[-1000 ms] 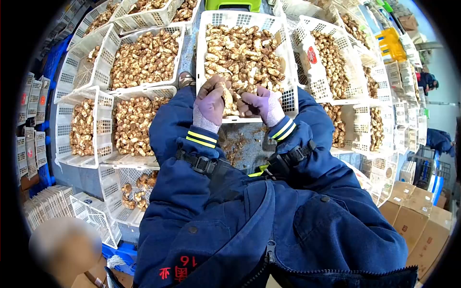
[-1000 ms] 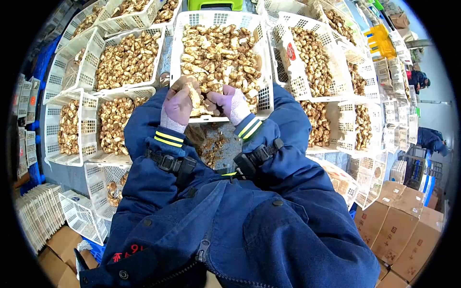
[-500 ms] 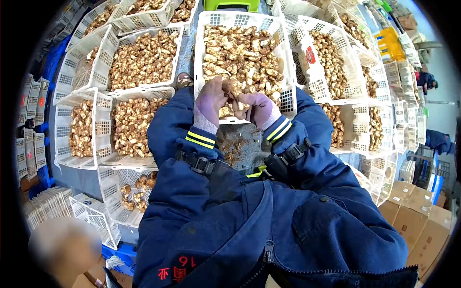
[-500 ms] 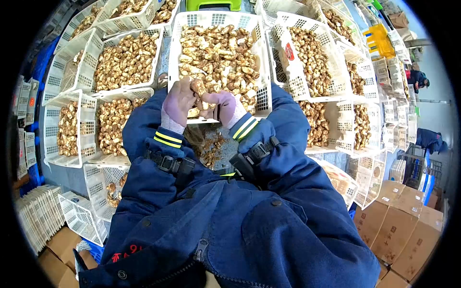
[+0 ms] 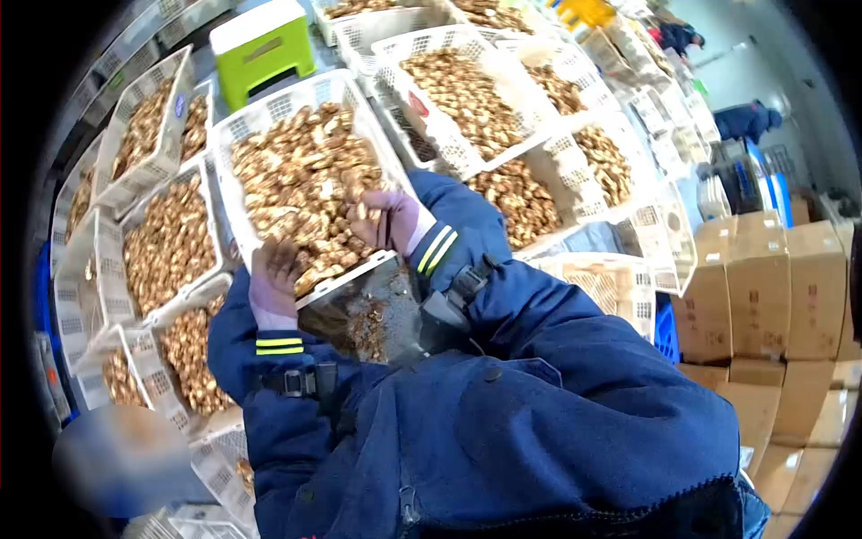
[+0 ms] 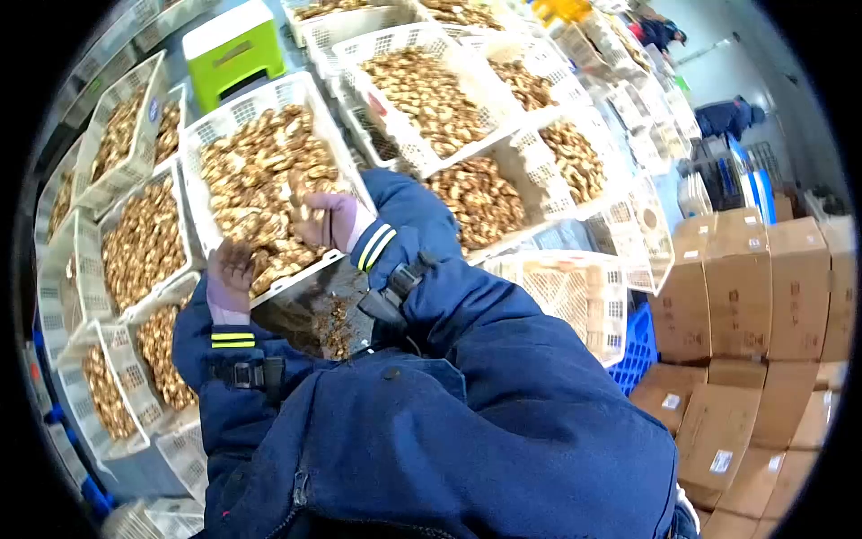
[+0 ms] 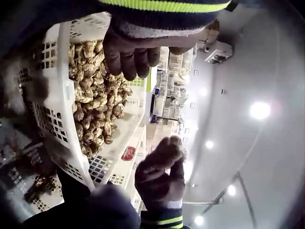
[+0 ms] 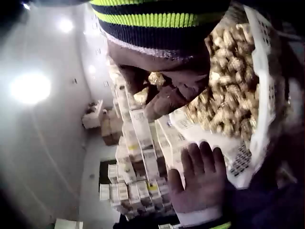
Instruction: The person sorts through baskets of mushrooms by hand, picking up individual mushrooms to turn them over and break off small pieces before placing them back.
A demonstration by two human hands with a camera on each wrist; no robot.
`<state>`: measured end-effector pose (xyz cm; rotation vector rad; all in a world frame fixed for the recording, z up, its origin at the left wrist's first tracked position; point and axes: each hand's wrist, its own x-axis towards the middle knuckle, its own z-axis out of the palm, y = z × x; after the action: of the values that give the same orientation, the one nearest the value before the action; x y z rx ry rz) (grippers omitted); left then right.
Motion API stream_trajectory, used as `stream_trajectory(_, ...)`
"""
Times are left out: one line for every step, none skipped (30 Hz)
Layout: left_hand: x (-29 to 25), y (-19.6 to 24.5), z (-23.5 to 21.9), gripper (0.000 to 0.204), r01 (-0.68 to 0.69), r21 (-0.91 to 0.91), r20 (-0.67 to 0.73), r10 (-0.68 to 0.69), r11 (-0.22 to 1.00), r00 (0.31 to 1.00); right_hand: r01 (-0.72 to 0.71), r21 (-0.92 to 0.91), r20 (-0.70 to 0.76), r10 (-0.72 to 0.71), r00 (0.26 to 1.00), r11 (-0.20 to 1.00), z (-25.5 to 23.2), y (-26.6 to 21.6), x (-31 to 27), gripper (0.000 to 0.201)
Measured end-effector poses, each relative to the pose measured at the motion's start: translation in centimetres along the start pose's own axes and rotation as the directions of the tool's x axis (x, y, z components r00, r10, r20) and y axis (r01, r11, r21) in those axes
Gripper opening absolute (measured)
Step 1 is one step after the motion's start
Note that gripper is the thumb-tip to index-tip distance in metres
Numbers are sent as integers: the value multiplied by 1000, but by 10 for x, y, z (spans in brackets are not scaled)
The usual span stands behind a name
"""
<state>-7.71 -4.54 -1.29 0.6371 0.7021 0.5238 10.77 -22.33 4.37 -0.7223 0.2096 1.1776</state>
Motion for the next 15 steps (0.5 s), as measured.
stream_trajectory(1,0,-2,45,36,-21,15,-36,999,999,81,-9,-70,-82,994,997,0,-19,-9,23)
stream_trajectory(-3,3,6,48,62,-10,-1,-62,998,998,275,28,-160,-267,950,961,10,-39,-28,19)
stream_trajectory(1,1,0,51,77,-5,30,-76,997,997,402,75,132,-408,903,913,-53,-68,-7,12)
stream_trajectory(1,1,3,51,66,8,41,-66,998,997,367,243,61,-391,918,898,-74,-103,-18,10)
stream_trajectory(0,1,5,51,54,20,49,-55,998,997,296,379,211,-393,895,877,-105,-145,-30,10)
stream_trajectory(-1,0,4,50,54,24,52,-55,998,997,614,284,-154,-597,787,736,-107,-176,-49,14)
stream_trajectory(0,-1,4,50,53,27,55,-55,998,997,713,209,-244,-670,701,670,-117,-204,-67,17)
stream_trajectory(0,-2,5,49,53,28,60,-55,998,997,791,115,-329,-728,601,601,-120,-228,-86,21)
stream_trajectory(0,-3,8,48,55,46,83,-58,997,995,826,38,-326,-775,542,562,-125,-239,-99,21)
stream_trajectory(-1,-2,11,48,55,64,104,-61,996,993,751,24,-334,-703,628,660,-122,-239,-97,20)
stream_trajectory(-2,-2,12,47,55,82,122,-64,995,990,661,12,-344,-618,707,750,-118,-235,-87,20)
stream_trajectory(1,-2,15,45,118,107,93,-128,987,987,630,-227,-161,-667,728,743,-105,-210,-80,19)
stream_trajectory(1,-4,17,41,140,109,117,-153,984,981,554,-103,-96,-563,821,826,-81,-181,-70,16)
stream_trajectory(1,-8,19,39,137,141,143,-158,980,977,145,408,422,-328,845,901,-92,-158,-40,18)
stream_trajectory(-2,-9,20,37,130,174,158,-158,976,975,207,302,303,-299,905,931,-57,-128,-35,18)
